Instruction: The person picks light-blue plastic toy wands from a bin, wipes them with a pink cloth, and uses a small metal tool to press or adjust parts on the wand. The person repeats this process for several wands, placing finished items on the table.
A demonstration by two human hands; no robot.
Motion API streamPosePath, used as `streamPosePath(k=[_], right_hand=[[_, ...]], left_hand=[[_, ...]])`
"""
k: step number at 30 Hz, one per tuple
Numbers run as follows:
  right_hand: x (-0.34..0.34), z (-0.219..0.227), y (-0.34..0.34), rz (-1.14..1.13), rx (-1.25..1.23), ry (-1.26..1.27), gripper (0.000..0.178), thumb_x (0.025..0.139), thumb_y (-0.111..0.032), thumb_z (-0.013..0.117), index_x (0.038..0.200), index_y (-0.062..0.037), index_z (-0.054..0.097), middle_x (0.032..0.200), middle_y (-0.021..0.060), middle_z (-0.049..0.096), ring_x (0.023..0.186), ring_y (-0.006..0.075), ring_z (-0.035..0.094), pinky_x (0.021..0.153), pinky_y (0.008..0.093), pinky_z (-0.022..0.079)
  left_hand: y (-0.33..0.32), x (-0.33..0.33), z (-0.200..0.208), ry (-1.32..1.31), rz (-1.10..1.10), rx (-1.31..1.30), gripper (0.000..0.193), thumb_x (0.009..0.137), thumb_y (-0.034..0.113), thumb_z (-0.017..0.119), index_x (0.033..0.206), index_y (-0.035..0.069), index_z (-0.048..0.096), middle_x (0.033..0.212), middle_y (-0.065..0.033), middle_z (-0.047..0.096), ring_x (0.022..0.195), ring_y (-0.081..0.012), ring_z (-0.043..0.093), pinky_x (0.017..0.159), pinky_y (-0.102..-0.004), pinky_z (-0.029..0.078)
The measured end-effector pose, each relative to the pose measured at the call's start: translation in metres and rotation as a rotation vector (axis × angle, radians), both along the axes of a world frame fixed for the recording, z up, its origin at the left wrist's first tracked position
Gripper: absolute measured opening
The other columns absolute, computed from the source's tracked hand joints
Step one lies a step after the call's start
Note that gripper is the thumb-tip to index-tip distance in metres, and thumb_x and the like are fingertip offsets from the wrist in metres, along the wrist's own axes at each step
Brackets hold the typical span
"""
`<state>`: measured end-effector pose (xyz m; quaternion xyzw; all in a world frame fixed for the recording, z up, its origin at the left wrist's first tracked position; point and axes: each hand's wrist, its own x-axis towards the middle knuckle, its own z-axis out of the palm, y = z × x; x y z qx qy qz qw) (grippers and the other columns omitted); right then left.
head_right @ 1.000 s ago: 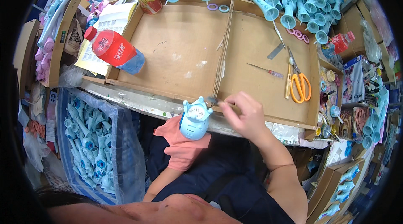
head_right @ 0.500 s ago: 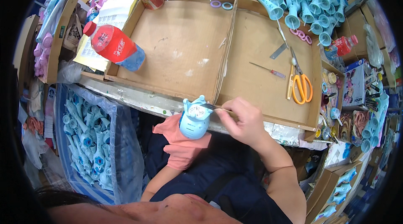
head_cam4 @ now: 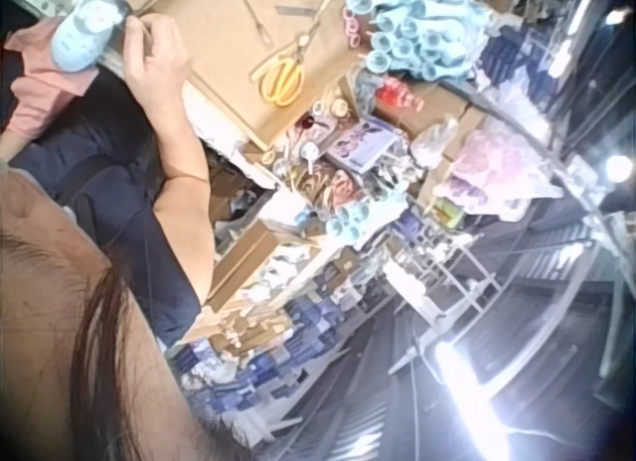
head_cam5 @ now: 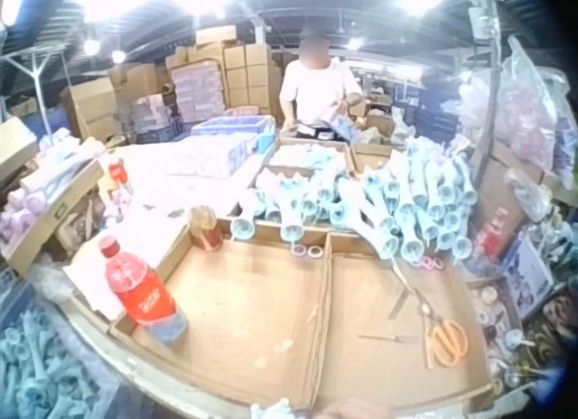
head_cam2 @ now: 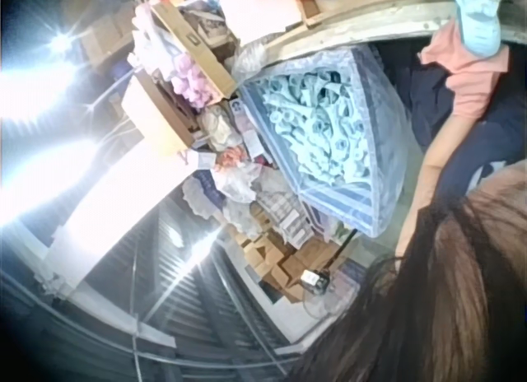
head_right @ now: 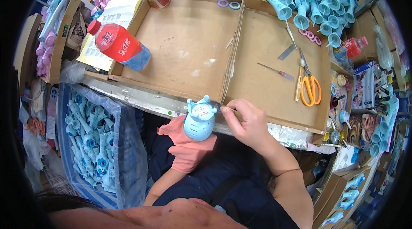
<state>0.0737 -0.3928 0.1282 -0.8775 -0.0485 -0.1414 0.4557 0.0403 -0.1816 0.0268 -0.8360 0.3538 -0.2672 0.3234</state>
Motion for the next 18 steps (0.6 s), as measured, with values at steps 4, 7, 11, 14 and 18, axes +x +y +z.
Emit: streamPosePath(k=[4,7,11,14,18], right_hand=[[-0.003,0.000,0.004,0.000,0.033,-0.007,0.009,0.090,-0.009,0.074,0.087,-0.0020,0.069,0.078,0.0128,0.069,0.067,0.0284,0.068,0.060,0.0355,0.052],[-0.003,0.001,0.005,-0.025,-0.012,0.004,0.009,0.090,-0.010,0.075,0.088,-0.0021,0.070,0.078,0.0123,0.069,0.067,0.0280,0.068,0.060,0.0360,0.052],[-0.001,0.003,0.005,0.023,0.034,-0.036,0.008,0.090,-0.010,0.074,0.087,-0.0031,0.070,0.078,0.0112,0.069,0.066,0.0271,0.068,0.060,0.0360,0.053],[0.000,0.008,0.004,0.001,-0.087,-0.056,0.008,0.089,-0.009,0.076,0.087,-0.0038,0.071,0.076,0.0104,0.068,0.064,0.0258,0.067,0.058,0.0348,0.053],[-0.002,0.020,0.000,0.015,-0.218,-0.180,0.008,0.085,-0.010,0.078,0.083,-0.0072,0.070,0.073,0.0079,0.067,0.057,0.0242,0.064,0.052,0.0343,0.050]], left_hand=[[-0.002,0.001,0.015,-0.206,0.033,0.103,0.019,0.087,0.006,0.062,0.076,0.005,0.047,0.069,-0.0032,0.033,0.051,-0.0174,0.028,0.042,-0.0353,0.030],[-0.007,-0.001,0.028,-0.206,-0.022,0.180,0.025,0.084,0.003,0.063,0.065,0.005,0.045,0.056,-0.0034,0.028,0.040,-0.0188,0.022,0.032,-0.0379,0.027],[-0.012,0.006,0.025,0.318,-0.001,-0.223,0.018,0.089,0.005,0.062,0.075,0.007,0.052,0.064,-0.0027,0.038,0.048,-0.0200,0.033,0.040,-0.0372,0.036],[-0.006,0.021,0.011,0.781,-0.137,-1.136,0.007,0.094,0.008,0.061,0.088,0.009,0.059,0.075,-0.0017,0.048,0.060,-0.0203,0.044,0.054,-0.0329,0.045],[0.003,0.024,0.017,0.810,-0.097,-1.356,0.005,0.088,0.012,0.064,0.086,0.009,0.061,0.075,-0.0042,0.053,0.061,-0.0236,0.049,0.057,-0.0346,0.046]])
